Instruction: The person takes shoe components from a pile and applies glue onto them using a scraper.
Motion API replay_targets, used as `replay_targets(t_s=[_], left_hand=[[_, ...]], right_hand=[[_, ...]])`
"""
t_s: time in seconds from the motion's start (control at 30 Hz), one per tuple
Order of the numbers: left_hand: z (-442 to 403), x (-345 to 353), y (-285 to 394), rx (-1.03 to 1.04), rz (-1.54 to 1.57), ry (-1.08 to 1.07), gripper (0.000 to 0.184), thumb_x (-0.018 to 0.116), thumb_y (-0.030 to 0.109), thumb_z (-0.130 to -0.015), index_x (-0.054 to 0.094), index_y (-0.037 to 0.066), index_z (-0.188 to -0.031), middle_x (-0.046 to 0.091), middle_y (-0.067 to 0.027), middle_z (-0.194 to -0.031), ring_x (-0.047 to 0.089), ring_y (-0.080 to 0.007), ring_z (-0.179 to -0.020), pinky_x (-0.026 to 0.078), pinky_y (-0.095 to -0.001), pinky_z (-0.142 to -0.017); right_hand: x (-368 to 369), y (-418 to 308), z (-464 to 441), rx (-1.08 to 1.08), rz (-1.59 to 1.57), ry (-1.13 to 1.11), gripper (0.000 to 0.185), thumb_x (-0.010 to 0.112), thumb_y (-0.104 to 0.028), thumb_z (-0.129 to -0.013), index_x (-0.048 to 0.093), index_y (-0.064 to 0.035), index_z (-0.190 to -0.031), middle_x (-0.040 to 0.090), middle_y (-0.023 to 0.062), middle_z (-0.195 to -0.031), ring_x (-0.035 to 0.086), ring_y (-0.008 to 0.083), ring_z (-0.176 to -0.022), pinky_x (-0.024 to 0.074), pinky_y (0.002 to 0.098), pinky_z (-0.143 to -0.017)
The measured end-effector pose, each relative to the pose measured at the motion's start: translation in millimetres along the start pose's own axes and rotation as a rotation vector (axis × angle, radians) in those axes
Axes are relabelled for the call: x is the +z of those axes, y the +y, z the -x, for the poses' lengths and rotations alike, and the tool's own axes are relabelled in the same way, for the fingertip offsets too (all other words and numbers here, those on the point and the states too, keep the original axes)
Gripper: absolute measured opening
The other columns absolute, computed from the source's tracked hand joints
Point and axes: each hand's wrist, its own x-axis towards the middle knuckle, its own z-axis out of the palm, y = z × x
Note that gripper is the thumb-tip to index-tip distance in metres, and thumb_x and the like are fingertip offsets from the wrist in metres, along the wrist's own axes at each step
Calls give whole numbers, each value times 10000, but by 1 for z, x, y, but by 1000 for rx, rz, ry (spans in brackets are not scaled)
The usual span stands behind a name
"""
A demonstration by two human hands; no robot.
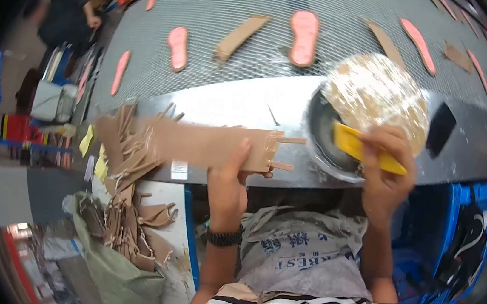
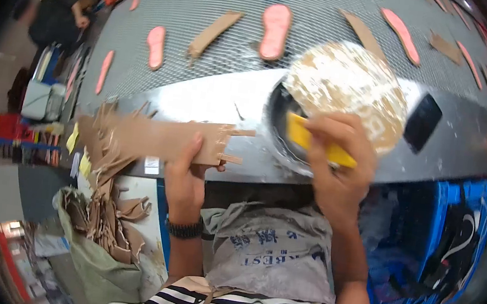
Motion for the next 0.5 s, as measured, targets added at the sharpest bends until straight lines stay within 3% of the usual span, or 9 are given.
replay_targets(t_s=[0.07,0.17,0.27,0.33,0.4,0.5], left_hand=[[-37,-20,3,-62,-57,-82,223,625,134,-967,591,-25,-1120,673,-104,-953,691,-194,-768,569,-316,-536],[-89,-41,9,-144,-89,-100,194,615,176,-964,624,20,-1078,681,-78,-886,662,-160,-728,530,-300,-539],[-151,-58,5,-78,33,-46,205,610,215,-971,627,46,-1086,667,-57,-863,633,-147,-675,518,-302,-534],[-185,-51,33,96,-61,66,244,589,264,-984,623,44,-1084,658,-46,-858,625,-156,-713,524,-298,-626],[-259,-79,53,372,300,-192,324,564,323,-994,591,23,-1116,654,-100,-987,628,-209,-913,516,-370,-834],[-252,-83,95,316,569,185,440,531,364,-1002,544,-3,-1244,610,-151,-1116,566,-266,-1115,436,-441,-990]], right_hand=[[-8,-1,1,16,-9,48,143,637,116,-867,680,15,-959,648,106,-962,616,187,-905,484,285,-808],[-15,3,7,59,1,41,124,632,120,-870,663,25,-943,634,99,-947,609,184,-907,477,282,-827],[-15,-1,9,125,-23,41,117,624,119,-876,658,27,-940,628,94,-938,606,174,-895,474,278,-831],[-15,-3,6,137,-38,36,115,617,118,-879,657,28,-938,627,94,-936,604,168,-889,473,277,-831],[-15,-3,2,118,-41,19,115,610,119,-882,656,28,-936,627,94,-936,604,162,-884,473,275,-828],[-23,-6,3,108,3,10,107,628,108,-871,657,23,-931,628,93,-938,602,167,-880,468,282,-833]])
